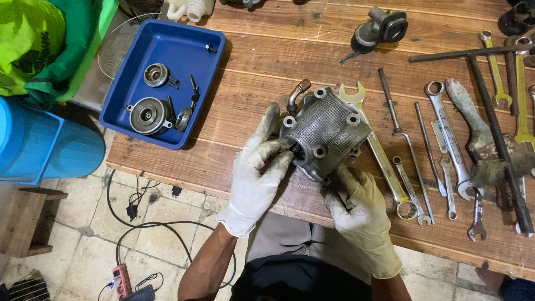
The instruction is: The person assembles a small engine block on a wooden workbench. They place a circular metal part into the engine casing, then use a wrench to tighten a bolt on the side of the assembly. The person rotates the engine to access different sides while working.
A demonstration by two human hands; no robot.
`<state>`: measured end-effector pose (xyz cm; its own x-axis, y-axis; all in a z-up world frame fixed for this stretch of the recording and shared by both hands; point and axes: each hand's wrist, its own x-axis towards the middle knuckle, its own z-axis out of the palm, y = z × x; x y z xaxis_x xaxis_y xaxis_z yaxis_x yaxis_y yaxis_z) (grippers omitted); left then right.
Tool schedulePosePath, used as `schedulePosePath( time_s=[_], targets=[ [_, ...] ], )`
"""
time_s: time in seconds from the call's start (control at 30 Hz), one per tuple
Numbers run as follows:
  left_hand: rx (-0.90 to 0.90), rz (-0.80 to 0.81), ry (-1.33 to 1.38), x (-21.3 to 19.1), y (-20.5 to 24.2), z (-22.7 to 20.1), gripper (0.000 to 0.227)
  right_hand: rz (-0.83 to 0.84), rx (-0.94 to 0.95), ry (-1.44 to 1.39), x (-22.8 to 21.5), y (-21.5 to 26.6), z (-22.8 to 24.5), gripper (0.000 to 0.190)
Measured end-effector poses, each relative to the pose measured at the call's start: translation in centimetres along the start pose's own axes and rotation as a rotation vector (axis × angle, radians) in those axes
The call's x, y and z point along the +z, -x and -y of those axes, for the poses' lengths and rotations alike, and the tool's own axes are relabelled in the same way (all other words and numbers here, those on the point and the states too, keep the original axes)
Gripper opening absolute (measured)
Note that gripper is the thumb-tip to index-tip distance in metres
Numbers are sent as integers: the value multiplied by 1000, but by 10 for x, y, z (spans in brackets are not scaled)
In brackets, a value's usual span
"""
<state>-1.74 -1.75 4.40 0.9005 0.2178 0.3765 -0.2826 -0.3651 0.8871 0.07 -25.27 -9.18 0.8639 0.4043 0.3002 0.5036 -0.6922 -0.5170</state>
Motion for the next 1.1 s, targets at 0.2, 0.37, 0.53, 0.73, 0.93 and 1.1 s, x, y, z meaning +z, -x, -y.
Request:
schedulePosePath(
  time_s=[0.2,0.37,0.53,0.73,0.93,1.1],
  targets=[
    [118,-15,-105,11,-1,26,3,-109,-60,-20,-5,-2,12,65],
    [164,-12,-238,11,0,34,7,-106,-97,8,7,4,-6,69],
    [170,-11,-290,12,2,40,6,-191,512,49,132,44,-77,104],
    [82,7,-274,11,3,38,12,-268,-22,-35,37,13,-22,61],
    [-55,-123,-244,12,-1,20,10,-142,-14,-312,-36,-25,46,69],
    [-69,-102,-195,8,-2,24,10,-151,5,-313,-30,-18,38,59]
  ],
)
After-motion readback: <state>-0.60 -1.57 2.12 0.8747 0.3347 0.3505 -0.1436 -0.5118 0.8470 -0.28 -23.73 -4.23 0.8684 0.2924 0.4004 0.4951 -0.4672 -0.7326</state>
